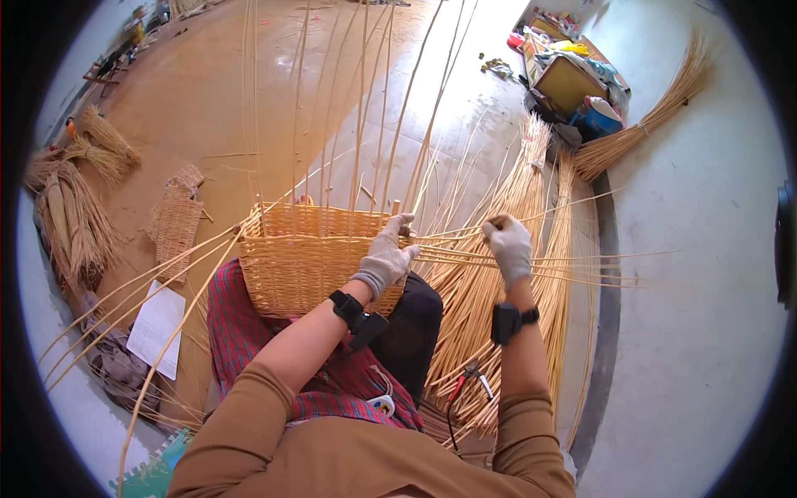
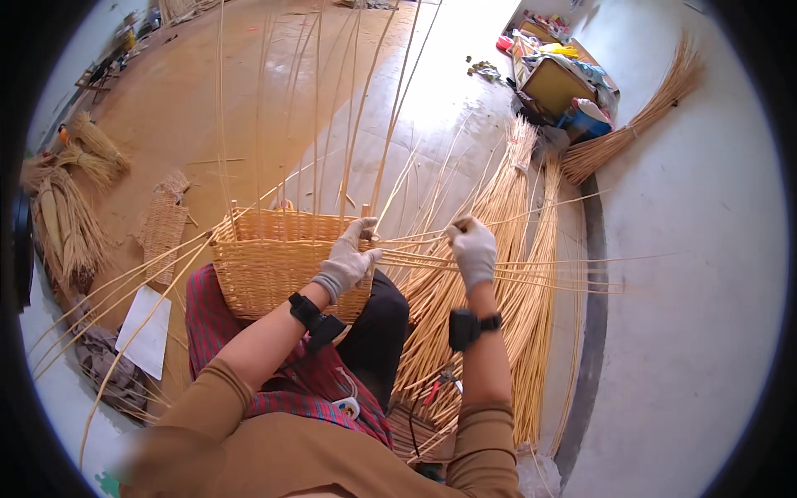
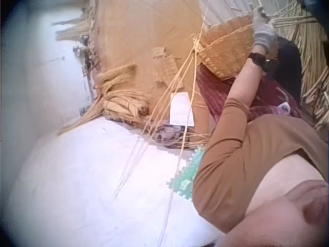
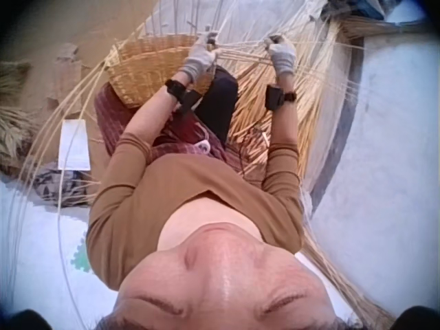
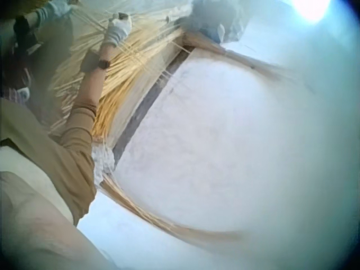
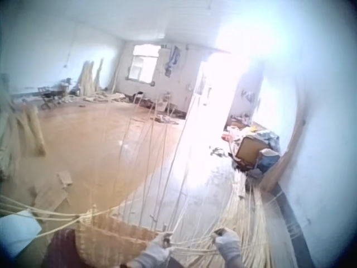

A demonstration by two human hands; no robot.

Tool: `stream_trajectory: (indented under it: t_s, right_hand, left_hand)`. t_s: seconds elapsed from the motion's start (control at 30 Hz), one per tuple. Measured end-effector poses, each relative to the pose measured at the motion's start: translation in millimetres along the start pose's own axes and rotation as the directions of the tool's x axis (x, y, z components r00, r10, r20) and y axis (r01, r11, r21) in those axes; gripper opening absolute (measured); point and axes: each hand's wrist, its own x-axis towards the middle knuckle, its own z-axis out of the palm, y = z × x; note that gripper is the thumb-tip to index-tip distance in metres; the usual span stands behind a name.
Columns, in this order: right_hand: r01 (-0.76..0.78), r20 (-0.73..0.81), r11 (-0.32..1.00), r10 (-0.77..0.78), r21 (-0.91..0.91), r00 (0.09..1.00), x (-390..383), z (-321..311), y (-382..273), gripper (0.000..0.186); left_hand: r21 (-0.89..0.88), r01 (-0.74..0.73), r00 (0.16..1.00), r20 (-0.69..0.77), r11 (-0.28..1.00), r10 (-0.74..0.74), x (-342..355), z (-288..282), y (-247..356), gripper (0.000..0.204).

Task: The person weaves together thin wooden strips to form the walls of a rectangular basket.

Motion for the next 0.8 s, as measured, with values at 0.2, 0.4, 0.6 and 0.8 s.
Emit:
stream_trajectory:
  t_s: [0.2, 0.4, 0.6, 0.8]
  right_hand:
    - [-0.264, 0.072, 0.537, 0.352, 0.801, 0.933, 73.0, 101.3, 25.4, 0.008]
    - [-0.21, 0.227, -0.088, 0.282, 0.974, 0.932, 35.0, 79.4, -80.5, 0.016]
    - [-0.196, 0.126, -0.516, -0.168, 0.834, 0.978, -73.9, 37.7, -37.1, 0.03]
    - [0.288, 0.075, 0.745, -0.412, 0.601, 0.908, -101.5, 63.7, -106.6, 0.03]
  left_hand:
    - [0.08, -0.102, 0.993, -0.047, 0.992, 0.106, -2.5, 12.7, -3.4, 0.075]
    - [0.112, -0.117, 0.99, -0.071, 0.987, 0.126, 1.0, 0.6, -6.1, 0.077]
    - [0.146, -0.129, 0.992, 0.026, 0.981, 0.127, 1.1, 0.3, -2.4, 0.064]
    - [-0.014, -0.255, 0.965, 0.055, 0.967, 0.256, 8.9, 5.9, -50.6, 0.055]
